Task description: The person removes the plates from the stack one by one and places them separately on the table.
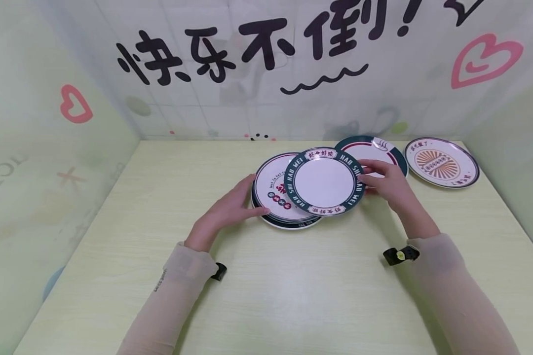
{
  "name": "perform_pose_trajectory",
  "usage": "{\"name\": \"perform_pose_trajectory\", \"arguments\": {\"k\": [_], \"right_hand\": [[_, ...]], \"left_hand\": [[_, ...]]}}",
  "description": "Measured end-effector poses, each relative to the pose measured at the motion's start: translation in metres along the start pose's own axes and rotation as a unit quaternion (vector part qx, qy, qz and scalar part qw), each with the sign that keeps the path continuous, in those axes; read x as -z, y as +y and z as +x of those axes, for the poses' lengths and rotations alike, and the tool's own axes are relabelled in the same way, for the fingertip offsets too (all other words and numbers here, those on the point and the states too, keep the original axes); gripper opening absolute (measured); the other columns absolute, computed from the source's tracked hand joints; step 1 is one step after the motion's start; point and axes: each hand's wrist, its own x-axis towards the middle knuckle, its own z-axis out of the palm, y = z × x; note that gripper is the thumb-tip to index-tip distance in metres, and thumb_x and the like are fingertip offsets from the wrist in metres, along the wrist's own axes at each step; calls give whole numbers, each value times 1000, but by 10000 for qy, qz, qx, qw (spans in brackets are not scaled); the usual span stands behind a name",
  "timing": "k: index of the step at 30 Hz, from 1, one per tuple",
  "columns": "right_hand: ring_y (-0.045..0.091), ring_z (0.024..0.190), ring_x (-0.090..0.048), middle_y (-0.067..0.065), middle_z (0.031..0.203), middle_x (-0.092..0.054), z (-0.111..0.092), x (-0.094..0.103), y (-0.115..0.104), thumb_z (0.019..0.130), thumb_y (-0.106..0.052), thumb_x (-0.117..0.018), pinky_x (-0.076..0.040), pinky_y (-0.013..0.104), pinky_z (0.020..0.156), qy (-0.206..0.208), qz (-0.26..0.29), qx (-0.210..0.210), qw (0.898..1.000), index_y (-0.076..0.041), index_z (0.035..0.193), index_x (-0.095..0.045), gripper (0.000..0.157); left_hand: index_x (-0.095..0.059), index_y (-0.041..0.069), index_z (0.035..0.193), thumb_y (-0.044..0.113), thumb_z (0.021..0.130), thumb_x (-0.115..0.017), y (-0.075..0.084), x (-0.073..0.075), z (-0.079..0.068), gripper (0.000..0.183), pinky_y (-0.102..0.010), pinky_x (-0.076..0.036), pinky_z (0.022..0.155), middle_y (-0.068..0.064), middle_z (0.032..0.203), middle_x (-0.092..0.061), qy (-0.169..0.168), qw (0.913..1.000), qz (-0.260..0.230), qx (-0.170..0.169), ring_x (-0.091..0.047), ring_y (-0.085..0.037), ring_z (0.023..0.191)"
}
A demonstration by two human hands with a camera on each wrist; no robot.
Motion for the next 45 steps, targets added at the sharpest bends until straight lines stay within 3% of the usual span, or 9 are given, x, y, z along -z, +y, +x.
{"name": "perform_pose_trajectory", "arguments": {"k": [16,24,29,34,45], "right_hand": [[-2,86,-56,-5,109,-44,-13,36,19,103,-16,-54,-59,13,75,313,122,-260,9991,-5,152,-39,53],[-6,87,-59,-15,107,-52,-21,54,27,102,-20,-56,-59,12,75,396,316,-395,9979,-8,154,-37,57],[-6,84,-60,-13,105,-52,-27,65,35,100,-18,-58,-59,12,72,459,613,-442,9961,-8,154,-36,59],[-6,83,-59,-13,105,-51,-33,74,41,101,-22,-58,-58,11,71,618,474,-510,9957,-11,155,-37,59],[-3,78,-61,-14,100,-55,-45,95,57,97,-19,-65,-59,13,67,839,1458,-678,9834,-17,151,-44,59]], "left_hand": [[-11,15,161,57,86,-70,-3,-1,-1,105,-46,-18,129,-7,169,-15,13,10000,-18,20,-14,-26,156],[-10,15,162,58,85,-70,-1,0,-2,107,-46,-17,129,-8,169,-12,-27,10000,-33,38,-12,-26,157],[-10,15,162,59,85,-70,0,0,-1,107,-46,-17,129,-8,169,-13,-39,10000,-28,-16,-12,-26,157],[-11,15,161,58,85,-71,1,0,-1,106,-45,-18,129,-7,169,-14,-24,10000,-7,-39,-13,-26,157],[-12,15,161,58,86,-70,1,0,-2,104,-46,-19,128,-7,169,-15,18,10000,74,-45,-14,-26,157]]}}
